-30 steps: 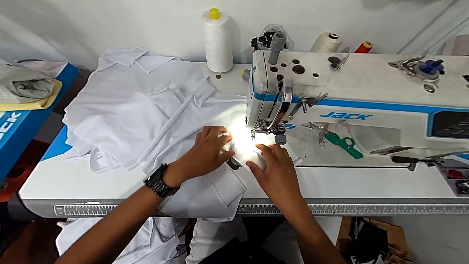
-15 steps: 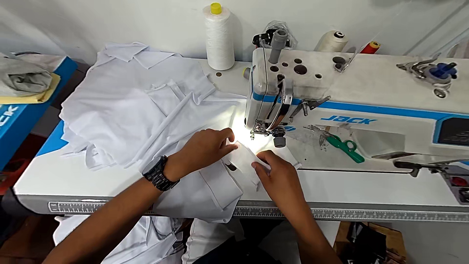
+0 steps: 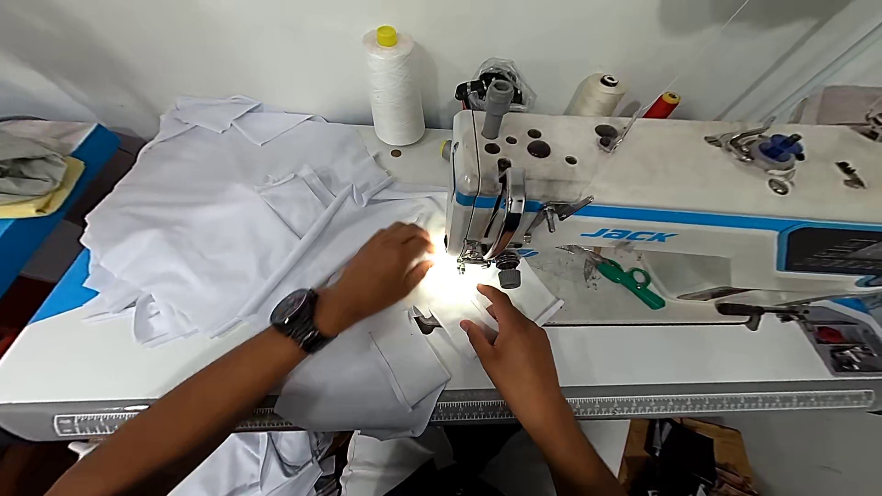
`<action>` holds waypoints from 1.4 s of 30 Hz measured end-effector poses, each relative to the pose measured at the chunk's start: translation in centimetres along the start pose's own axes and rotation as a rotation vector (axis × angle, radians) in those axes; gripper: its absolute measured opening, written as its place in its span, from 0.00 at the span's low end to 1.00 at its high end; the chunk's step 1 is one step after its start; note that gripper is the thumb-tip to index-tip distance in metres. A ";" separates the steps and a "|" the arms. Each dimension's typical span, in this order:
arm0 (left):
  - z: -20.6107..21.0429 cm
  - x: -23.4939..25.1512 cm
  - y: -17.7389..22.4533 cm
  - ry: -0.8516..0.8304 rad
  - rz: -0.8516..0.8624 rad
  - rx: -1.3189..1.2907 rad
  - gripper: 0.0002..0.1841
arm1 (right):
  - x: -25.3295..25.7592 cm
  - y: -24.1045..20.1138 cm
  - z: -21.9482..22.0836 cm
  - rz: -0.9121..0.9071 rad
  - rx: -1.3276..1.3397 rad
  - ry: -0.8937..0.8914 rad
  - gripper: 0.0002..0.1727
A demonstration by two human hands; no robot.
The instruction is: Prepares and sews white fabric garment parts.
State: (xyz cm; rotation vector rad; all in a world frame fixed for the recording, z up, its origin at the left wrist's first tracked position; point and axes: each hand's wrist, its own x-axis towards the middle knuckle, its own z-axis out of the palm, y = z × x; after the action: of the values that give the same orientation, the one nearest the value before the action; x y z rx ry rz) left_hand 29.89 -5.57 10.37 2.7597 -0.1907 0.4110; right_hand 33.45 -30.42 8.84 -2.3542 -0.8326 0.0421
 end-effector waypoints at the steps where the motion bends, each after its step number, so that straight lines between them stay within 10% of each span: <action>1: -0.1 -1.1 1.1 0.000 0.059 -0.033 0.11 | -0.1 0.1 0.0 -0.003 -0.025 0.028 0.29; 16: 2.1 -0.3 1.9 -0.058 0.371 -0.084 0.09 | -1.4 2.3 1.3 -0.278 -0.041 0.192 0.04; 36: 1.4 -3.1 0.5 0.045 0.434 0.116 0.12 | -1.5 3.1 1.4 -0.557 -0.017 0.021 0.11; 42: 1.5 -7.3 3.0 -0.135 0.022 0.135 0.27 | -3.2 3.9 0.4 -0.572 -0.133 -0.126 0.27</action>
State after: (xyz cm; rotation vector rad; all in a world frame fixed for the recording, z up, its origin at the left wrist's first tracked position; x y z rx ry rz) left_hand 22.78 -8.30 7.69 2.9224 -0.2343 0.2508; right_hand 32.97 -34.41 5.73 -2.1607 -1.5814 -0.1076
